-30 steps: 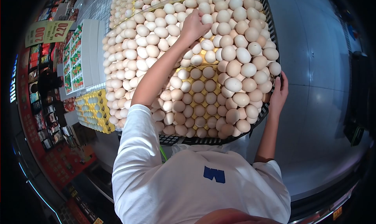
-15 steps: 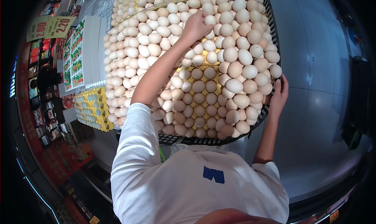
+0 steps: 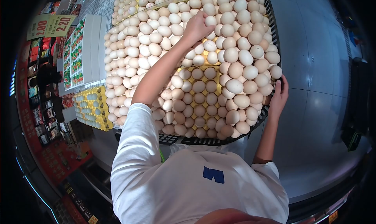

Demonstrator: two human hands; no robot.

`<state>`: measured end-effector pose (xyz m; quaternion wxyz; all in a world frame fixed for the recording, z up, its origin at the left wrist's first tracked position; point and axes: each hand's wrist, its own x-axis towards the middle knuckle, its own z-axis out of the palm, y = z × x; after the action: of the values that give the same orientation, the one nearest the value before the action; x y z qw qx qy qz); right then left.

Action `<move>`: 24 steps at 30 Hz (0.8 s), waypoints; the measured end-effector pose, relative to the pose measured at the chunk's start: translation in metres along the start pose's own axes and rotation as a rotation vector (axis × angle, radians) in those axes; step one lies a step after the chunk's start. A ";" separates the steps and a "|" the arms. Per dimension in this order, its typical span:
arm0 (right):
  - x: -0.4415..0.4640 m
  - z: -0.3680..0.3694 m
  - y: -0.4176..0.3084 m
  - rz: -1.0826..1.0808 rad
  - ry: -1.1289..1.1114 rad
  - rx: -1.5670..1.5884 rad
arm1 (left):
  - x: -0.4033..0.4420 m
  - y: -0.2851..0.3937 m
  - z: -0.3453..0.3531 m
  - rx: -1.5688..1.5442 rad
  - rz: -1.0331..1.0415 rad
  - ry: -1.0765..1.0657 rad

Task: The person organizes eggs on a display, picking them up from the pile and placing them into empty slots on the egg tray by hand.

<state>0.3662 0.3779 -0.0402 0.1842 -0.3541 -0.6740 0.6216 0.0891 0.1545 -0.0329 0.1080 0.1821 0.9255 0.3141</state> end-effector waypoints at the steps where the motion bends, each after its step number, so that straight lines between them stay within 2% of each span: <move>1: 0.000 0.000 0.000 0.005 0.000 0.000 | 0.000 -0.001 0.000 0.000 0.000 0.000; 10: 0.000 0.000 0.001 0.013 0.004 0.005 | -0.014 0.007 -0.015 -0.016 -0.019 -0.040; 13: 0.000 0.000 0.002 0.005 0.010 0.004 | -0.025 -0.002 -0.032 0.102 0.057 0.054; 17: 0.000 -0.001 0.002 -0.010 0.004 -0.019 | -0.043 -0.012 -0.082 0.486 0.051 0.106; 19: 0.001 -0.001 0.004 -0.005 -0.001 -0.001 | -0.050 -0.027 -0.101 0.691 0.008 0.056; 24: 0.000 0.000 0.001 0.012 0.000 0.026 | -0.056 -0.052 -0.115 0.795 -0.181 -0.071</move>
<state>0.3661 0.3781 -0.0413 0.1852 -0.3557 -0.6636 0.6315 0.0896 0.0308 0.0293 0.0885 0.1381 0.9828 -0.0853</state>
